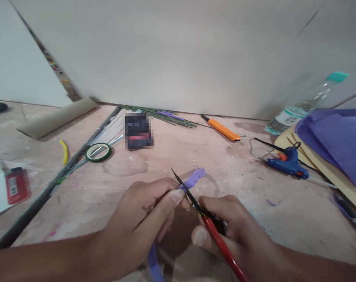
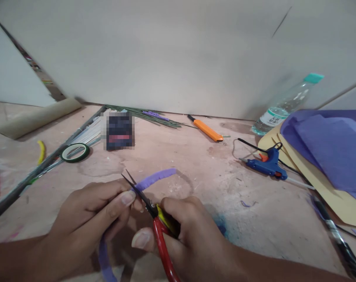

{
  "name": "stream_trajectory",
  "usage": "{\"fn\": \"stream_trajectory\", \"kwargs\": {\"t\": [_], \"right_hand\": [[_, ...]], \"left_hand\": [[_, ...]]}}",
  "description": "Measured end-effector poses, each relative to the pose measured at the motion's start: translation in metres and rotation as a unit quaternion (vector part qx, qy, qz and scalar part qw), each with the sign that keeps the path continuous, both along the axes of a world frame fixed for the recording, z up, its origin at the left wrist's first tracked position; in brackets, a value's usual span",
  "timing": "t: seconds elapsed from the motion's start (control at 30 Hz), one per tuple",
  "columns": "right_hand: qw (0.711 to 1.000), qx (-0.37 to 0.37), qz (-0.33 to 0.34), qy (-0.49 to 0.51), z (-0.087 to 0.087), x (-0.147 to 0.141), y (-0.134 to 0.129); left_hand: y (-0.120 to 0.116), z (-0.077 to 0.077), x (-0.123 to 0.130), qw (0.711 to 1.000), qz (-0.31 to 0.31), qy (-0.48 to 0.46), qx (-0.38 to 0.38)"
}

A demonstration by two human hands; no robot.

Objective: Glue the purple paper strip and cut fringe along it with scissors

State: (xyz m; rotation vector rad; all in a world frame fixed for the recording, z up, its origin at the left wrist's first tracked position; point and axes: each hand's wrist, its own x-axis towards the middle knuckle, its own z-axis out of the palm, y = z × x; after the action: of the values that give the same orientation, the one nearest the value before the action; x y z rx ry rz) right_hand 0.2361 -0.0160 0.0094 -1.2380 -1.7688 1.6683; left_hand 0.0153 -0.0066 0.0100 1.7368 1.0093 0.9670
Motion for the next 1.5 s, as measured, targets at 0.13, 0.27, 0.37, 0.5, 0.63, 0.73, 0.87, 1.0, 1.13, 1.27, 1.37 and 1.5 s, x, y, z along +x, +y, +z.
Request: {"fn": "stream_trajectory", "kwargs": {"t": [0.13,0.27,0.37,0.5,0.63,0.73,0.87,1.0,1.13,1.27,1.37,1.5], "right_hand": [[1.000,0.019,0.000,0.016,-0.001,0.000,0.001],[0.999,0.022,-0.009,0.033,-0.002,-0.001,0.001],[0.999,0.014,-0.015,0.039,-0.003,-0.001,0.002],[0.999,0.015,-0.016,0.043,-0.004,-0.001,0.002],[0.999,0.016,-0.011,0.025,-0.003,0.001,0.001],[0.999,0.035,-0.005,0.019,-0.002,0.003,0.001],[0.997,0.074,0.011,0.024,-0.004,0.005,0.001],[0.997,0.059,0.030,0.047,-0.009,0.006,-0.001],[0.996,0.052,0.036,0.059,-0.010,0.005,0.000],[0.997,0.056,0.023,0.038,-0.009,0.003,0.001],[0.998,0.056,0.019,0.026,-0.008,0.002,0.001],[0.998,0.049,0.003,0.026,-0.009,0.002,0.000]], "left_hand": [[-0.002,-0.004,-0.002,0.998,-0.010,-0.028,-0.058],[-0.001,-0.010,-0.002,0.991,-0.019,-0.068,-0.112],[-0.001,-0.011,-0.003,0.985,-0.025,-0.101,-0.137],[-0.002,-0.009,-0.003,0.980,-0.029,-0.119,-0.155],[-0.002,-0.006,-0.002,0.985,-0.010,-0.106,-0.133],[0.000,-0.004,-0.001,0.989,0.003,-0.095,-0.117],[0.002,-0.003,0.000,0.994,0.003,-0.074,-0.077],[0.003,-0.001,0.001,0.996,-0.009,-0.062,-0.056],[0.003,0.002,0.003,0.997,-0.011,-0.059,-0.046],[0.003,0.001,0.003,0.998,-0.007,-0.055,-0.040],[0.003,-0.003,0.002,0.997,-0.009,-0.062,-0.035],[0.001,-0.005,0.001,0.997,-0.009,-0.056,-0.054]]}}
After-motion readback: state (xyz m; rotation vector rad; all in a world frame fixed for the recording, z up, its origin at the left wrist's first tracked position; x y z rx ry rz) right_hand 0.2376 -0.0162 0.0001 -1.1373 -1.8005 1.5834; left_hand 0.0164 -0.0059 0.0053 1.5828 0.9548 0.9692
